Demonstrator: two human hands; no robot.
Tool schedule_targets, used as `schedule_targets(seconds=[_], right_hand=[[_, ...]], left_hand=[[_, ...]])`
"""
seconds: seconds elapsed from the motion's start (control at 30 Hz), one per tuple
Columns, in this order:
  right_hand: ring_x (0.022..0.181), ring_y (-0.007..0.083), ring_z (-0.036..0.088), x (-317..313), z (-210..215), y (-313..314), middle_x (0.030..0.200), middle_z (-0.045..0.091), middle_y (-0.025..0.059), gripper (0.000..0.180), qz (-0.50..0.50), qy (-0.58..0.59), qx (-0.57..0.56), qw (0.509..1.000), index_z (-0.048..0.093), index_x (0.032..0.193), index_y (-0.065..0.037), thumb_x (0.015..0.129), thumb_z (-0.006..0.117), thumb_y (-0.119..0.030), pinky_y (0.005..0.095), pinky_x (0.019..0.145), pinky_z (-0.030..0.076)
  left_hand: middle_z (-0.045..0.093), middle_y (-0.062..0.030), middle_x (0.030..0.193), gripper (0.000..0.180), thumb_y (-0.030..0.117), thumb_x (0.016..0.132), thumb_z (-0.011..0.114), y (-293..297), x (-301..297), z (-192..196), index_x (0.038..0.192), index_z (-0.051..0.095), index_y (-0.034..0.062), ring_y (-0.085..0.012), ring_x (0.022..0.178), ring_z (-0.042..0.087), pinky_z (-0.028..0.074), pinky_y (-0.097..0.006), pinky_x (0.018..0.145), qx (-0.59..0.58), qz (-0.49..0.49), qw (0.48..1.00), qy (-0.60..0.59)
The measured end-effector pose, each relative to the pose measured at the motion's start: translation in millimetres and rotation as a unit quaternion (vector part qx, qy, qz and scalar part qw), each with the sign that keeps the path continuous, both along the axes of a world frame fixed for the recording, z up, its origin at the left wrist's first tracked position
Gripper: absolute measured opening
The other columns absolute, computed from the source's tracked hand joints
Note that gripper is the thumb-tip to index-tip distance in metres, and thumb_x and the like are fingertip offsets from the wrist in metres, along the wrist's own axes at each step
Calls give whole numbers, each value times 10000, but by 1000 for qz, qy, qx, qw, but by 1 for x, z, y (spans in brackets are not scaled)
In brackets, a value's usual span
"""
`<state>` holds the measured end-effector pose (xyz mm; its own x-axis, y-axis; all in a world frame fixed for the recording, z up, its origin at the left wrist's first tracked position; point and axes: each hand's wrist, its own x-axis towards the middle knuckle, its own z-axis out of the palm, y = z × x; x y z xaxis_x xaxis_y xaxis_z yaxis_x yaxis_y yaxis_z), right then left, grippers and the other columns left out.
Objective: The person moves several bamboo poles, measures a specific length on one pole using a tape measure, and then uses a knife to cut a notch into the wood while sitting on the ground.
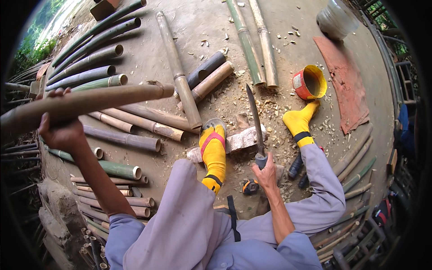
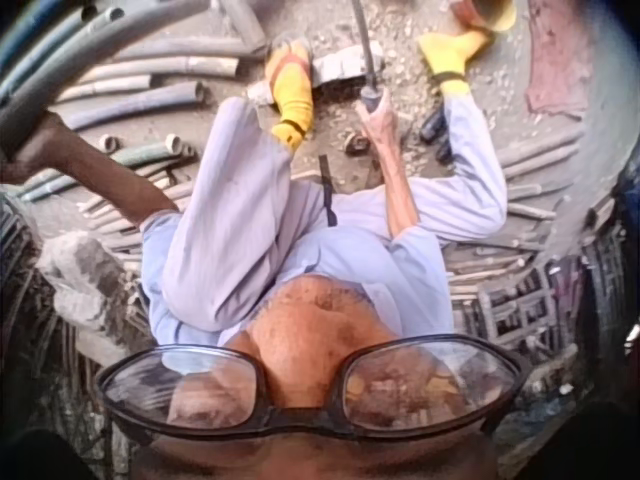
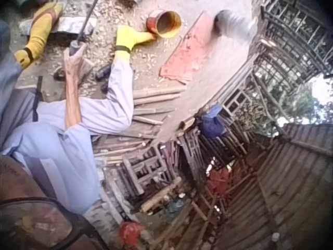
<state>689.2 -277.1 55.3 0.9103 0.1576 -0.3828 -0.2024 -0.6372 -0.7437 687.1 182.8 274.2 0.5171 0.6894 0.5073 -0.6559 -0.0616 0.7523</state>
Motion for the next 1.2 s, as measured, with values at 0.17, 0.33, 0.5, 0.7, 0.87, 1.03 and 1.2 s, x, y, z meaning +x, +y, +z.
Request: schedule_targets(seconds=[0.17,0.33,0.5,0.7,0.87,1.03,1.2], right_hand=[[727,337,652,-7,27,2,788,631,169,442,-41,-49,35,997,444,1108,-27,780,672,-217,395,628,499],[795,403,634,-12,20,-7,838,620,221,449,-29,-46,47,997,414,1124,-25,808,653,-237,431,650,500],[764,446,618,-13,4,-15,794,614,258,417,-17,-13,27,999,402,1089,-26,818,637,-238,476,622,491],[751,442,623,-4,-3,-7,807,614,259,425,-9,-23,56,998,400,1095,-32,820,638,-251,468,622,498],[750,410,641,0,-5,-7,818,619,249,437,-12,-42,56,997,406,1107,-27,823,642,-261,444,621,511],[732,300,660,1,8,4,804,633,158,449,-42,-100,90,990,433,1122,-11,806,680,-213,371,633,517],[639,333,655,-1,-28,10,753,619,210,372,2,-121,57,991,409,997,-9,799,674,-179,405,527,515]], left_hand=[[466,-51,810,408,367,829,556,-62,-16,12,1068,471,48,-174,731,483,403,-375,739,-60,-132,989,-17],[454,-54,779,364,316,796,517,-124,-1,-53,1065,491,72,-172,718,478,422,-380,720,-122,-181,975,44],[454,-68,828,386,283,748,543,-134,10,-81,1067,479,75,-189,800,470,411,-396,809,-69,-220,967,111],[438,-64,859,335,257,816,533,-137,11,-71,1072,457,56,-186,801,478,423,-389,819,-165,-60,976,132],[426,-61,842,309,261,804,535,-146,11,-75,1028,462,61,-171,771,474,424,-366,777,-132,-38,979,148],[412,-60,827,324,272,776,529,-144,10,-77,1018,461,66,-166,766,461,413,-349,762,-120,-60,980,145],[449,-66,792,395,277,755,536,-141,12,-79,1063,426,56,-176,714,474,449,-359,712,-121,-77,980,138]])
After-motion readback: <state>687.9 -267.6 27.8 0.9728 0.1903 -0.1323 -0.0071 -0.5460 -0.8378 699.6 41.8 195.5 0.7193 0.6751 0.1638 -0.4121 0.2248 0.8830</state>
